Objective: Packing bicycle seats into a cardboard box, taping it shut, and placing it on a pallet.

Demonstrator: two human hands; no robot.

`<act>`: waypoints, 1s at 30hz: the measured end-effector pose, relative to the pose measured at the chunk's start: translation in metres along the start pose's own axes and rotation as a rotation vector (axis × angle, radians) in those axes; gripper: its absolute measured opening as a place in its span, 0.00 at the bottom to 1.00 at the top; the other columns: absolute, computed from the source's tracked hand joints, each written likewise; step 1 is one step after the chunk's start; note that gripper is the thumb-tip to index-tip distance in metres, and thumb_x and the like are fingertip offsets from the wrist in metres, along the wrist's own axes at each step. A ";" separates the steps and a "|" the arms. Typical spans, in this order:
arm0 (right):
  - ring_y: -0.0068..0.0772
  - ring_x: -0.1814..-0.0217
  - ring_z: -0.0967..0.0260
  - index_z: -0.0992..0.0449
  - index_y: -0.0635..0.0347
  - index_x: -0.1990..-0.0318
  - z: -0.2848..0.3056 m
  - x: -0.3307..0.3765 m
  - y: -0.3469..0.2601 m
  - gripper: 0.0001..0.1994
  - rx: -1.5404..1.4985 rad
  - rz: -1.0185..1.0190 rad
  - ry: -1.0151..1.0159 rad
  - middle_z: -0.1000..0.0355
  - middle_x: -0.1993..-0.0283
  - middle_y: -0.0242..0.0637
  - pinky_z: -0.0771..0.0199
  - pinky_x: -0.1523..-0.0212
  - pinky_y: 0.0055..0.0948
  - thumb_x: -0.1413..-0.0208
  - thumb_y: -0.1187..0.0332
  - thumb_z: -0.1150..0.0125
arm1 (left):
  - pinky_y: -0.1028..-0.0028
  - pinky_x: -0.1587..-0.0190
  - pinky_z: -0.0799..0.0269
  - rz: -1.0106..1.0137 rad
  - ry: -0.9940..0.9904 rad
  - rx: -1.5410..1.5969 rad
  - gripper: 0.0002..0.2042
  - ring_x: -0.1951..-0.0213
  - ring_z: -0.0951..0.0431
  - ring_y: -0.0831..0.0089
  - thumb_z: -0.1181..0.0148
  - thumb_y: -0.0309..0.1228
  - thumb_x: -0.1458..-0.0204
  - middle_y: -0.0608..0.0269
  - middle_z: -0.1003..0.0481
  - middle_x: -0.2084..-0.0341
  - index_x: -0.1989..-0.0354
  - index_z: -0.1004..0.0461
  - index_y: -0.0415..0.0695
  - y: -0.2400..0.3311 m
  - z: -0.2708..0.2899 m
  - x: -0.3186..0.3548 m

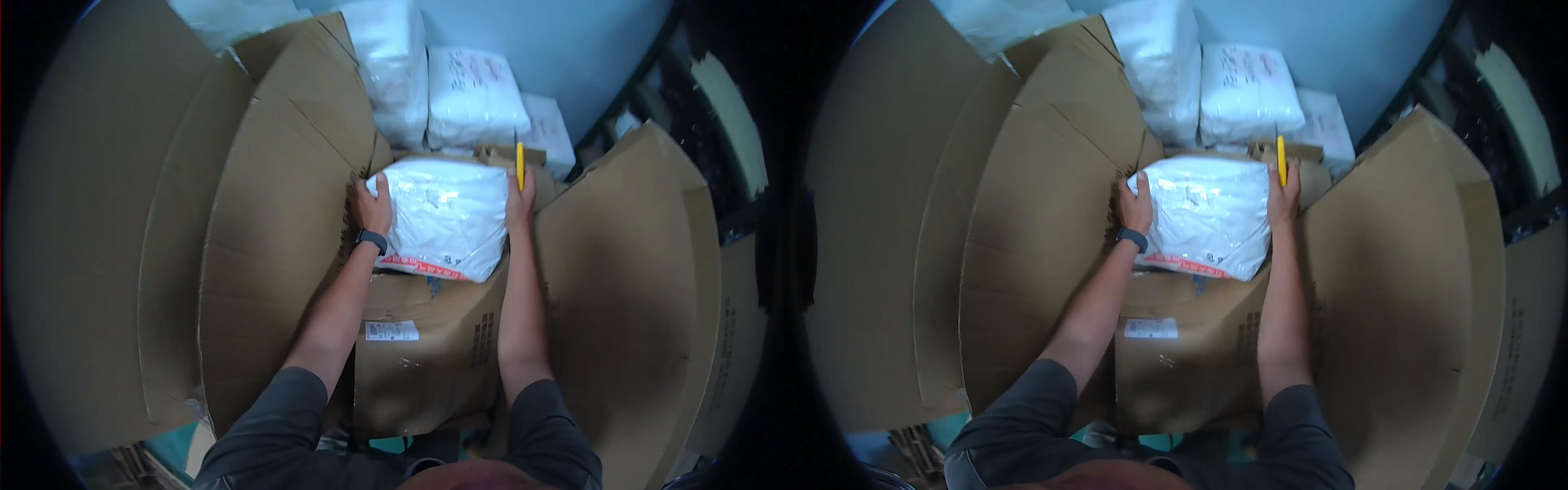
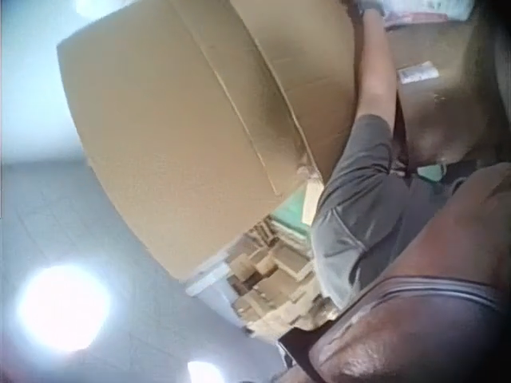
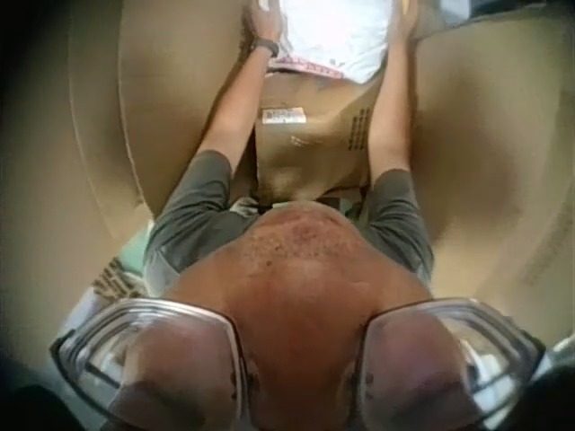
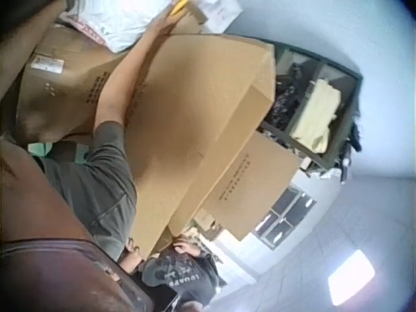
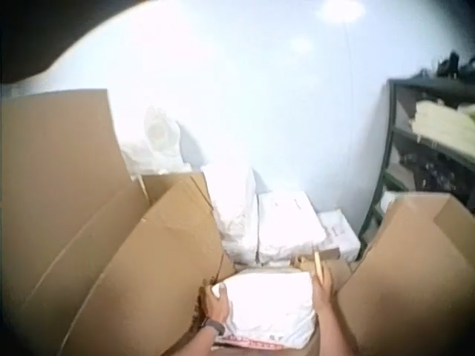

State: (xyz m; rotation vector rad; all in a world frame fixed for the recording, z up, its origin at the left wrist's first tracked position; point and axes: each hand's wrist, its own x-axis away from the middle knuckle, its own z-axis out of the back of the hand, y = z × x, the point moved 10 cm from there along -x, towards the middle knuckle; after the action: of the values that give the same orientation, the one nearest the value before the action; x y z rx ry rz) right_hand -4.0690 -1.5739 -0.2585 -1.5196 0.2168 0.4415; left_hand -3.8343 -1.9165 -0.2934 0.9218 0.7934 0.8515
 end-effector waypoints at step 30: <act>0.11 0.75 0.36 0.20 0.66 0.42 0.129 0.147 -0.596 0.19 -0.376 -0.523 0.226 0.27 0.68 0.24 0.38 0.73 0.19 0.40 0.80 0.27 | 0.72 0.74 0.57 0.191 -0.389 0.334 0.29 0.75 0.50 0.86 0.38 0.40 0.27 0.82 0.44 0.82 0.82 0.43 0.49 0.410 0.430 0.137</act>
State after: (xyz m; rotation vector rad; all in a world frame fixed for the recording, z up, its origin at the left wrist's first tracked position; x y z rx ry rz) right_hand -3.7102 -1.4203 0.2323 -1.9178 -0.0997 -0.1174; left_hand -3.5158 -1.8001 0.2129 1.4276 0.5189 0.6814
